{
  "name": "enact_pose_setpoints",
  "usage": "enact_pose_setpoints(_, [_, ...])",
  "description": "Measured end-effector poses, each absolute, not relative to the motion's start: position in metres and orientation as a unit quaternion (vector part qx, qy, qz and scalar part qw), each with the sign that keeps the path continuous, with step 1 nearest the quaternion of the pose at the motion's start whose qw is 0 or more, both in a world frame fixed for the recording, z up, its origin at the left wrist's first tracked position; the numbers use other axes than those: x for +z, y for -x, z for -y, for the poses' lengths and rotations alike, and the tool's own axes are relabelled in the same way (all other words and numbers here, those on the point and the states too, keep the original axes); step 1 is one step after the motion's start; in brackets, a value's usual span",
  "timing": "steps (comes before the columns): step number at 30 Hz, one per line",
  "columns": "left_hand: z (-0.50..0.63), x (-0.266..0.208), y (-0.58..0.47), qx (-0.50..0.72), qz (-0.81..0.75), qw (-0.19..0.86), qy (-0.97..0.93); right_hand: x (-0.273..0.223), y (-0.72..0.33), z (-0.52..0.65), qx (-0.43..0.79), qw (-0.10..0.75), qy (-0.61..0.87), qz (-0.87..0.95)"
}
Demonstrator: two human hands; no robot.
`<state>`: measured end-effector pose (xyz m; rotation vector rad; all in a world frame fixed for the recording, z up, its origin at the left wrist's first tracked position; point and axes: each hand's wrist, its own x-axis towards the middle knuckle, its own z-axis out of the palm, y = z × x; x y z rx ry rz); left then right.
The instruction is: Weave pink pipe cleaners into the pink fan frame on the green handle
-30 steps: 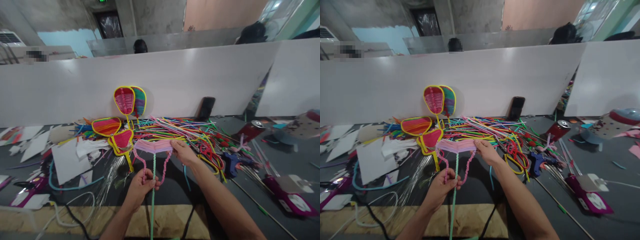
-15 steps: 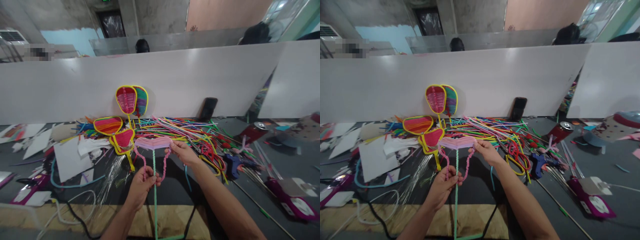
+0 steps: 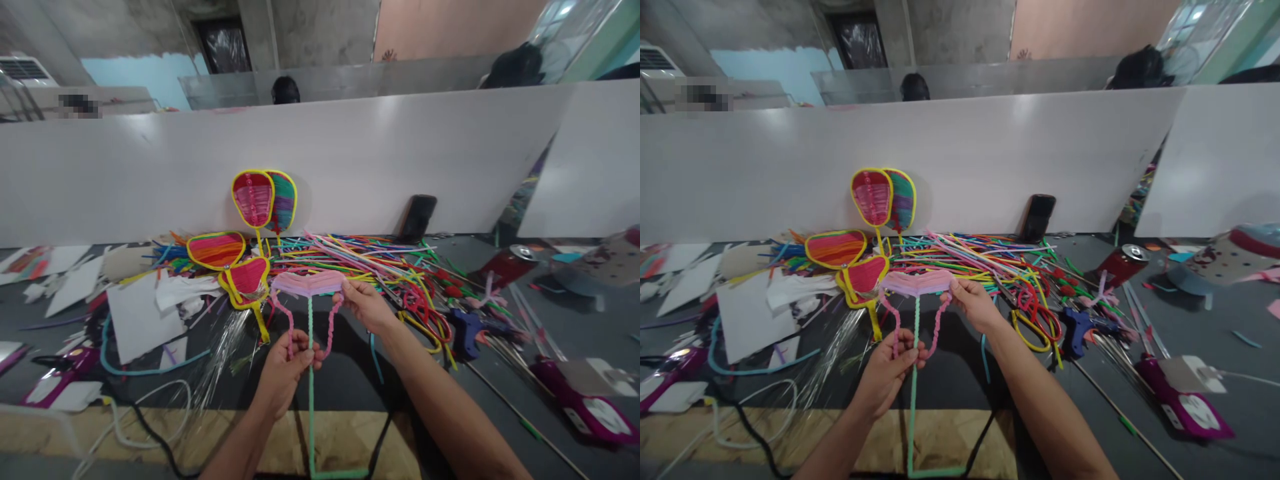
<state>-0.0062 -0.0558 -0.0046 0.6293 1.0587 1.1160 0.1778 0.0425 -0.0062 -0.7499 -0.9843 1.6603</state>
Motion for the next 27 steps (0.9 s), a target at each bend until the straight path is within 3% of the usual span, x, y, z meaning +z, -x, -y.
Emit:
enact_pose_setpoints(3, [0.057, -0.002, 0.005, 0.525, -0.432, 0.699, -0.222, -0.003, -0.179, -0.043, 0.698, 0.526, 0.301, 0.38])
enact_pose_setpoints(8, [0.063, -0.008, 0.003, 0.454, -0.446, 0.743, -0.206, -0.001, -0.179, -0.043, 0.696, 0.534, 0.299, 0.376])
enact_pose_setpoints(19, [0.068, -0.011, -0.009, 0.428, -0.525, 0.702, -0.219, -0.002, -0.177, -0.041, 0.682, 0.529, 0.309, 0.4])
enact_pose_setpoints(27, [0.056, -0.003, -0.001, 0.477, -0.506, 0.689, -0.204, -0.004, -0.183, -0.043, 0.764, 0.483, 0.28, 0.322])
